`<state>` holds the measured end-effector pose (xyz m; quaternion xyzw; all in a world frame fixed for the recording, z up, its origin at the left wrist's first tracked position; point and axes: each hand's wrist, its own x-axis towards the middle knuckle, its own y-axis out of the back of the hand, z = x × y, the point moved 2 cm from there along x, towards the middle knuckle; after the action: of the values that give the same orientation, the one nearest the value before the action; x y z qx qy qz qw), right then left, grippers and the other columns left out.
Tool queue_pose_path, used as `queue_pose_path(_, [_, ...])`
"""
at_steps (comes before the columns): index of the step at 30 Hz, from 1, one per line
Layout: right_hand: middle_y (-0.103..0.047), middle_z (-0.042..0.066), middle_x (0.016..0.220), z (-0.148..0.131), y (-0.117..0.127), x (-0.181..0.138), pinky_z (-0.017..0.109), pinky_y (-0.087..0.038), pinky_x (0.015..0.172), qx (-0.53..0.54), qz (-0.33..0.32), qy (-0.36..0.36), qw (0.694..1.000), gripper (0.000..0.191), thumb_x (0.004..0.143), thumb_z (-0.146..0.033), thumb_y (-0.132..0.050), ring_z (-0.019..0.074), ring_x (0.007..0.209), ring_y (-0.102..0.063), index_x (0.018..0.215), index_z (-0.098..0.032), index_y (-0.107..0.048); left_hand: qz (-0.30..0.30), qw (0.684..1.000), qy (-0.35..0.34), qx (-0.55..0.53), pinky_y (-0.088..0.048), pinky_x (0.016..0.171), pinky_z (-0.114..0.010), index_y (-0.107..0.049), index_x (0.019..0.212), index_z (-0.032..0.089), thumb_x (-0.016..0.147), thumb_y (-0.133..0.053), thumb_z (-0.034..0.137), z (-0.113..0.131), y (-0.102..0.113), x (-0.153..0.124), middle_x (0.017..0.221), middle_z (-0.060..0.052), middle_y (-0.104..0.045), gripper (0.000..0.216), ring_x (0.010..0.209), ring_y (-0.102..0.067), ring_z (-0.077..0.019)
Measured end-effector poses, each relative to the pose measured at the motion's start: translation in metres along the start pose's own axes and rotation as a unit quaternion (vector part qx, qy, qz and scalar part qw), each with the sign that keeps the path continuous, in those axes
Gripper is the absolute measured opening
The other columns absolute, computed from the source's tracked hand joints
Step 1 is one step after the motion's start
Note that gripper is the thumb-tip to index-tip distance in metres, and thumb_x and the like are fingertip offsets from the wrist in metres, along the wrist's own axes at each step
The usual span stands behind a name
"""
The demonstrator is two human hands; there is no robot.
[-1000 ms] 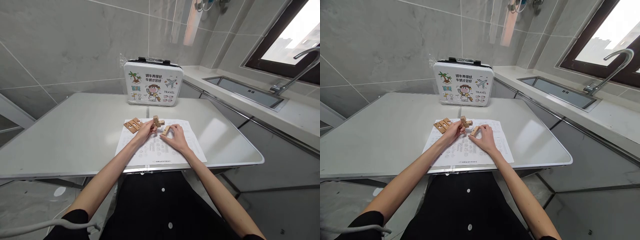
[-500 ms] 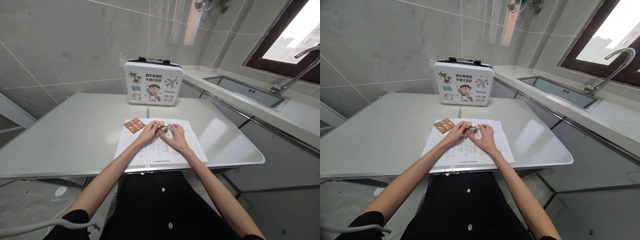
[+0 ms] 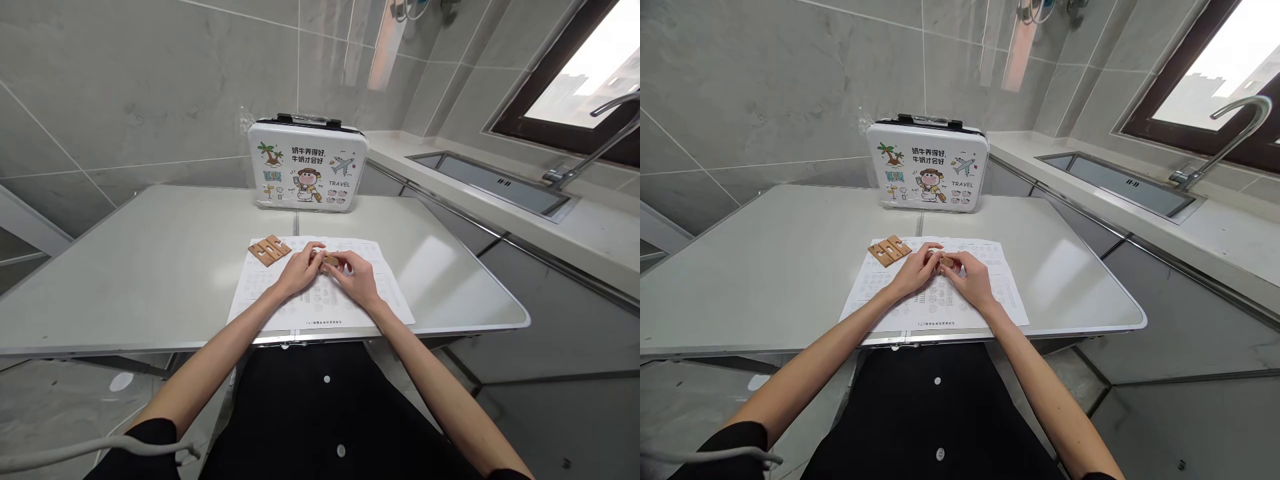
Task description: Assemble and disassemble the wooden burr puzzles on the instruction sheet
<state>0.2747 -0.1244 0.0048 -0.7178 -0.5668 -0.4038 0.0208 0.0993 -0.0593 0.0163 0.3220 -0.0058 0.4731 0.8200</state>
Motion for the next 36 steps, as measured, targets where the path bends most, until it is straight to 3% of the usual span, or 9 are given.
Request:
queue_pose_path(6, [-0.069,0.003,0.085,0.000,-0.002,-0.001,0.039,-0.052,0.072,-0.051,-0.017,0.021,0.998,0.013,0.099,-0.039,-0.066,0.0222,0.072,-0.061,0.101,-0.028,-0.071,0.021,0.994,0.046,-0.101,-0.046,0.068,-0.027,-0.057,0.123,0.023,0.107,-0.048,0.056,-0.002,0.000,0.003,0.065,0.004,-0.063,0.038,0.063,-0.062,-0.0161])
queue_pose_path(11, [-0.068,0.004,0.085,0.003,-0.002,-0.002,0.039,-0.052,0.071,-0.071,-0.001,0.011,0.997,0.013,0.099,-0.039,-0.064,0.0226,0.072,-0.062,0.100,-0.028,-0.070,0.043,0.988,0.070,-0.131,-0.045,0.061,-0.025,-0.052,0.124,0.022,0.110,-0.039,0.058,-0.007,0.002,0.009,0.066,0.004,-0.064,0.041,0.054,-0.055,-0.0134])
queue_pose_path(15, [-0.069,0.005,0.089,0.006,0.002,-0.001,0.037,-0.050,0.069,-0.089,0.075,-0.024,0.993,0.014,0.098,-0.038,-0.063,0.0224,0.074,-0.062,0.103,-0.026,-0.068,0.098,0.992,0.065,-0.046,-0.048,0.073,-0.029,-0.056,0.122,0.021,0.110,-0.042,0.051,-0.013,0.004,0.008,0.085,-0.003,-0.073,0.036,0.074,-0.065,-0.0179])
queue_pose_path(19, [-0.063,0.002,0.083,0.006,0.004,0.000,0.035,-0.048,0.069,-0.133,0.109,-0.047,0.984,0.007,0.093,-0.030,-0.063,0.0217,0.075,-0.061,0.097,-0.025,-0.066,0.108,0.991,0.047,0.064,-0.048,0.089,-0.039,-0.064,0.124,0.018,0.107,-0.051,0.046,-0.017,0.004,0.003,0.101,-0.012,-0.076,0.035,0.096,-0.069,-0.0293])
queue_pose_path(26, [-0.057,0.000,0.080,0.010,0.001,-0.001,0.033,-0.042,0.063,-0.174,0.058,-0.059,0.981,0.009,0.086,-0.024,-0.060,0.0211,0.073,-0.057,0.094,-0.025,-0.063,0.062,0.983,-0.007,0.174,-0.042,0.109,-0.054,-0.071,0.119,0.017,0.105,-0.053,0.040,-0.019,0.000,0.001,0.115,-0.018,-0.076,0.033,0.118,-0.066,-0.0393])
queue_pose_path(33, [-0.059,-0.001,0.078,0.020,-0.004,-0.004,0.033,-0.042,0.064,-0.164,-0.003,-0.085,0.983,0.020,0.080,-0.025,-0.060,0.0231,0.073,-0.058,0.099,-0.026,-0.058,0.027,0.977,-0.045,0.208,-0.045,0.110,-0.054,-0.069,0.126,0.018,0.099,-0.057,0.031,-0.018,-0.001,0.000,0.122,-0.018,-0.075,0.032,0.119,-0.068,-0.0392])
queue_pose_path(36, [-0.062,0.000,0.080,0.023,-0.006,-0.004,0.034,-0.043,0.066,-0.161,-0.033,-0.091,0.982,0.021,0.079,-0.024,-0.059,0.0241,0.076,-0.061,0.100,-0.027,-0.056,0.010,0.975,-0.053,0.214,-0.048,0.106,-0.053,-0.069,0.129,0.018,0.092,-0.063,0.028,-0.016,0.000,-0.002,0.116,-0.016,-0.077,0.039,0.114,-0.071,-0.0399])
